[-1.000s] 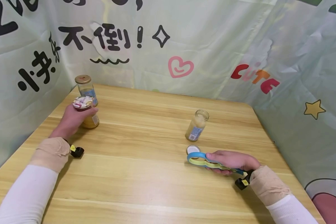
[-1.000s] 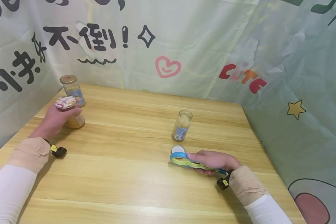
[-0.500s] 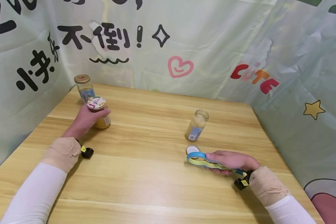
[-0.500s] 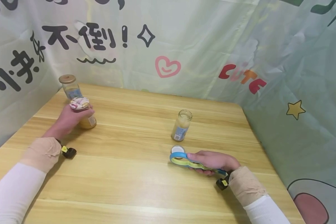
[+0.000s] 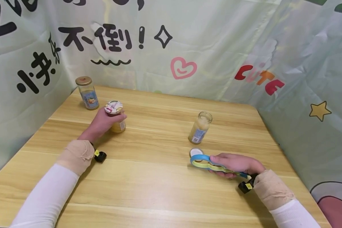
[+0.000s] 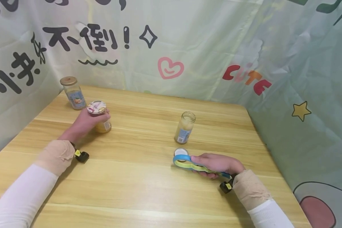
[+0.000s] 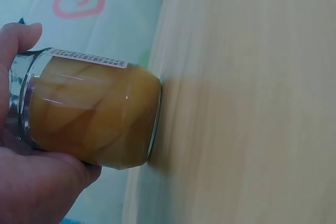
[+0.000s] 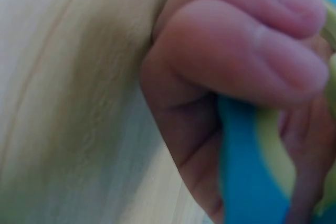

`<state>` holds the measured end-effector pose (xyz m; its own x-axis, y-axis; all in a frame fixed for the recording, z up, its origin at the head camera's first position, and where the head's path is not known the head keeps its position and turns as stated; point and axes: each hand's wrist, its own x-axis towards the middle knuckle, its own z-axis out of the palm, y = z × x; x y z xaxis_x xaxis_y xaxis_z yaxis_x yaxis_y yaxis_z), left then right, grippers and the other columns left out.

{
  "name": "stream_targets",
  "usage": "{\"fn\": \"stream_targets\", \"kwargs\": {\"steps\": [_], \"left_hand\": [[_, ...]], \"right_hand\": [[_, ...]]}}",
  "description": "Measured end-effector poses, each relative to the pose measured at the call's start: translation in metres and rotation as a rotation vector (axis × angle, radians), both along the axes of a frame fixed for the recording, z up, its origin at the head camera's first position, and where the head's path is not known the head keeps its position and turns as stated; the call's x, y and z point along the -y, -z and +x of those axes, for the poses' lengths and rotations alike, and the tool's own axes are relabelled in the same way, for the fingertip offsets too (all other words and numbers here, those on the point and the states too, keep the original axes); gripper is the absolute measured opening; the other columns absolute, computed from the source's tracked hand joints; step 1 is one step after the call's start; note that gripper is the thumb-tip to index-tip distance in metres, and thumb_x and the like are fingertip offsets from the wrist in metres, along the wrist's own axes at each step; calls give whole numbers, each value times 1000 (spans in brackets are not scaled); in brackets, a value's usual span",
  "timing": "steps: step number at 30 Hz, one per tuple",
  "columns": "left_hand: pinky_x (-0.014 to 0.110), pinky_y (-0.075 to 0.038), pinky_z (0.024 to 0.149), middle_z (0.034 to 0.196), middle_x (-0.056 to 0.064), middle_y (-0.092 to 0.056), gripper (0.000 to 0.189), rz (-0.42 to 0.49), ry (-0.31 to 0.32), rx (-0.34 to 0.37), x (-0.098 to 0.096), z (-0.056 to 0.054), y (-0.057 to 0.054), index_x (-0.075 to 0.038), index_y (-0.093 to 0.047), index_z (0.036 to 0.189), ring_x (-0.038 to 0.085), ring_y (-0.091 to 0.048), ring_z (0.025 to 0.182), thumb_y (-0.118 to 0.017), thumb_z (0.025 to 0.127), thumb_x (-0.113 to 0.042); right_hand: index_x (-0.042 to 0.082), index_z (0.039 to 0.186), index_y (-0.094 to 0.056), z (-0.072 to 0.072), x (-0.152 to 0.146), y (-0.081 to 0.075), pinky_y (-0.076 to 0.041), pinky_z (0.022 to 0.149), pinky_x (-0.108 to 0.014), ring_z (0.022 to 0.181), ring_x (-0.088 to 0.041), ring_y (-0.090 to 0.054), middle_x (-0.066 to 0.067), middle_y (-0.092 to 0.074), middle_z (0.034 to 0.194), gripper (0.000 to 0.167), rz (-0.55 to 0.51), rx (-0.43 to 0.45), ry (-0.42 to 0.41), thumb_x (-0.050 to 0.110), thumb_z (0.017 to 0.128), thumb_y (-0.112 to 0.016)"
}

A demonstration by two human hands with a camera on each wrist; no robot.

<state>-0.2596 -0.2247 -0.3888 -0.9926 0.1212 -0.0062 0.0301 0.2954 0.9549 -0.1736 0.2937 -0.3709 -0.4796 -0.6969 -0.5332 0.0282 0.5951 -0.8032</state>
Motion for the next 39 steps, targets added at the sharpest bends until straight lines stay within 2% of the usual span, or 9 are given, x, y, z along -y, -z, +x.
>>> {"fn": "stream_targets", "kwargs": {"steps": [5, 9, 19, 26, 39], "left_hand": [[36, -44, 117, 151, 17, -55, 70, 15, 38, 13, -15, -1, 0, -5, -47, 150, 18, -55, 132, -75, 95, -38], [44, -40, 122, 150, 17, -56, 71, 32, 55, 36, -25, -2, -1, -7, -46, 151, 24, -54, 136, -77, 94, -37], [48, -40, 121, 147, 16, -58, 69, 48, 96, 29, -49, -7, 0, -6, -48, 148, 29, -54, 138, -78, 93, -35], [46, -42, 121, 146, 16, -59, 65, 68, 91, 35, -61, -7, 1, -10, -51, 145, 28, -56, 136, -80, 92, -34], [46, -43, 120, 143, 16, -61, 61, 79, 89, 28, -77, -6, 1, -8, -54, 142, 30, -57, 135, -80, 91, -27]], "right_hand": [[0, 118, -61, 0, 0, 1, -36, 46, -20, 50, -8, -37, 2, -50, 73, 57, -7, -3, 2, 43, 114, -24], [0, 118, -61, 0, -1, 1, -37, 46, -20, 50, -8, -37, 2, -50, 73, 57, -9, -7, -1, 43, 114, -24], [2, 117, -62, -1, -4, 3, -37, 47, -20, 50, -8, -37, 1, -52, 74, 56, 18, -22, 24, 44, 114, -25], [1, 117, -61, 0, -3, 4, -37, 46, -20, 50, -8, -38, 1, -51, 74, 56, 1, -26, 13, 43, 114, -24], [3, 116, -63, 0, 1, 2, -37, 46, -18, 51, -7, -40, 1, -52, 74, 50, 13, -66, -9, 41, 114, -29]]}}
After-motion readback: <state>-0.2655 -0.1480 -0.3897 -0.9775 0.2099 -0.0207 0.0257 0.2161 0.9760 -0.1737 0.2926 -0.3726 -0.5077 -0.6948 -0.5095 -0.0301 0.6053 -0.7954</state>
